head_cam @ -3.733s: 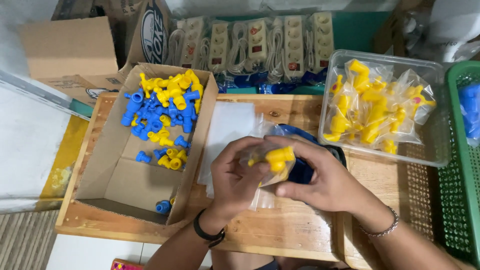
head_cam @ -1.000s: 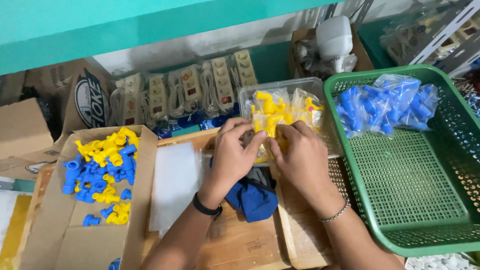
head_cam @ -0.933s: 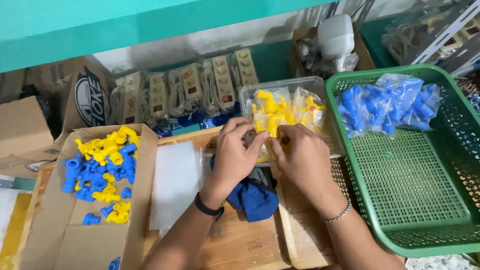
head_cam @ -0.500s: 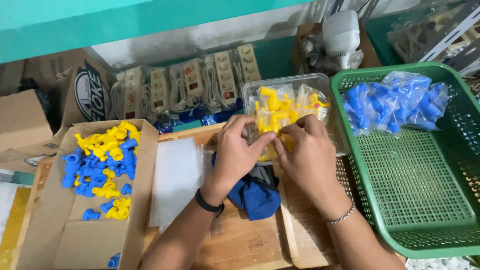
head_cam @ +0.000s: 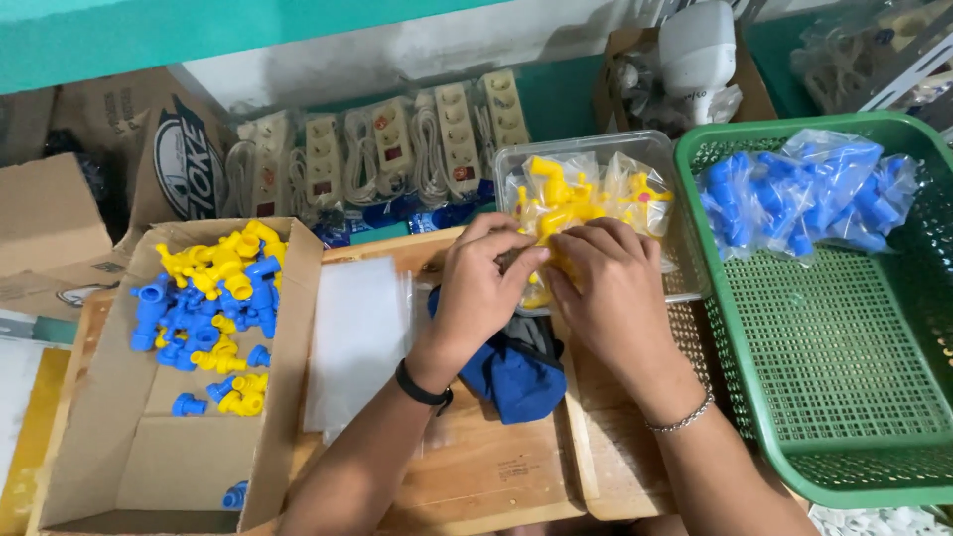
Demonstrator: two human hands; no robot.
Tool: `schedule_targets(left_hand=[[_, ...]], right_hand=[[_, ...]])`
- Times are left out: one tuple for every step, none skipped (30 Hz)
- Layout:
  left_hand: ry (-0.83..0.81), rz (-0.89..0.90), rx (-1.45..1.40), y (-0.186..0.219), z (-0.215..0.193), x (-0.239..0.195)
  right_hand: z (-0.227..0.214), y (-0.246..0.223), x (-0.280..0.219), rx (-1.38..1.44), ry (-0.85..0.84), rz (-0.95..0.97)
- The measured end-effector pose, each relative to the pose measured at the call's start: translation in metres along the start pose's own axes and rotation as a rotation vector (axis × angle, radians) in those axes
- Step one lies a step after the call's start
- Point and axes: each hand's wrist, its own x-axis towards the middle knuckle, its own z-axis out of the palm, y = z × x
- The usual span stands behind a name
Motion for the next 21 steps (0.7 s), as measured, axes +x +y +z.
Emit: schedule_targets(left_hand=[[0.002,0.003,0.001,-0.001,-0.001,0.000],[-0.016,-0.015,-0.008,-0.001,-0.001,0.000],[-0.033,-0.032,-0.017,-0.001,-0.002,0.000],[-0.030,-0.028,-0.016,0.001,-0.002,0.001],[-0.035,-0.037,-0.012,0.002,-0.002,0.000],[-0.041,-0.046,-0.007,0.004,-0.003,-0.001],[-0.038,-0.049,-0.005,0.004,-0.003,-0.002],[-0.032,-0.023,0.032,0.004,-0.003,-0.003],[-0.027,0.003,0.070,0.005,-0.003,-0.004],[-0.024,0.000,0.073,0.011,-0.008,-0.007],[-0.002,0.065,0.076,0.017,-0.011,-0.011],[0.020,0.131,0.079,0.024,-0.015,-0.015],[0.021,0.128,0.080,0.025,-0.018,-0.020],[0.053,0.189,0.089,0.026,-0.022,-0.024],[0.092,0.253,0.101,0.028,-0.027,-0.027],[0.099,0.253,0.105,0.024,-0.028,-0.034],[0.086,0.258,0.112,0.020,-0.029,-0.043],[0.073,0.262,0.118,0.015,-0.030,-0.052],[0.076,0.259,0.123,0.012,-0.030,-0.061],[0.062,0.239,0.115,0.009,-0.030,-0.070],[0.044,0.219,0.103,0.006,-0.029,-0.080]], right_hand=[[0.001,0.000,0.000,0.000,0.003,-0.002],[0.001,0.000,0.000,-0.002,0.005,0.002],[0.001,0.000,0.000,-0.006,0.008,0.004],[0.001,0.000,0.001,-0.006,0.011,0.001],[0.001,-0.001,0.000,-0.007,0.009,0.008],[0.002,-0.001,0.000,-0.009,0.006,0.015],[-0.001,-0.003,0.000,-0.006,0.005,0.012],[-0.003,-0.004,0.000,-0.003,0.005,0.014],[-0.005,-0.006,0.001,0.001,0.005,0.015],[-0.007,-0.007,0.002,0.004,0.003,0.012],[-0.009,-0.008,0.001,0.006,0.066,-0.051],[-0.011,-0.008,0.001,0.009,0.129,-0.113],[-0.012,-0.009,-0.001,0.011,0.126,-0.114],[-0.014,-0.009,-0.002,0.057,0.142,-0.136],[-0.015,-0.010,0.000,0.105,0.160,-0.165],[-0.021,-0.016,-0.004,0.108,0.161,-0.172],[-0.027,-0.023,-0.009,0.040,-0.050,0.023],[-0.033,-0.028,-0.014,-0.031,-0.259,0.219],[-0.039,-0.035,-0.013,-0.027,-0.262,0.215],[-0.044,-0.041,-0.011,-0.077,-0.384,0.298],[-0.050,-0.047,-0.011,-0.130,-0.507,0.387]])
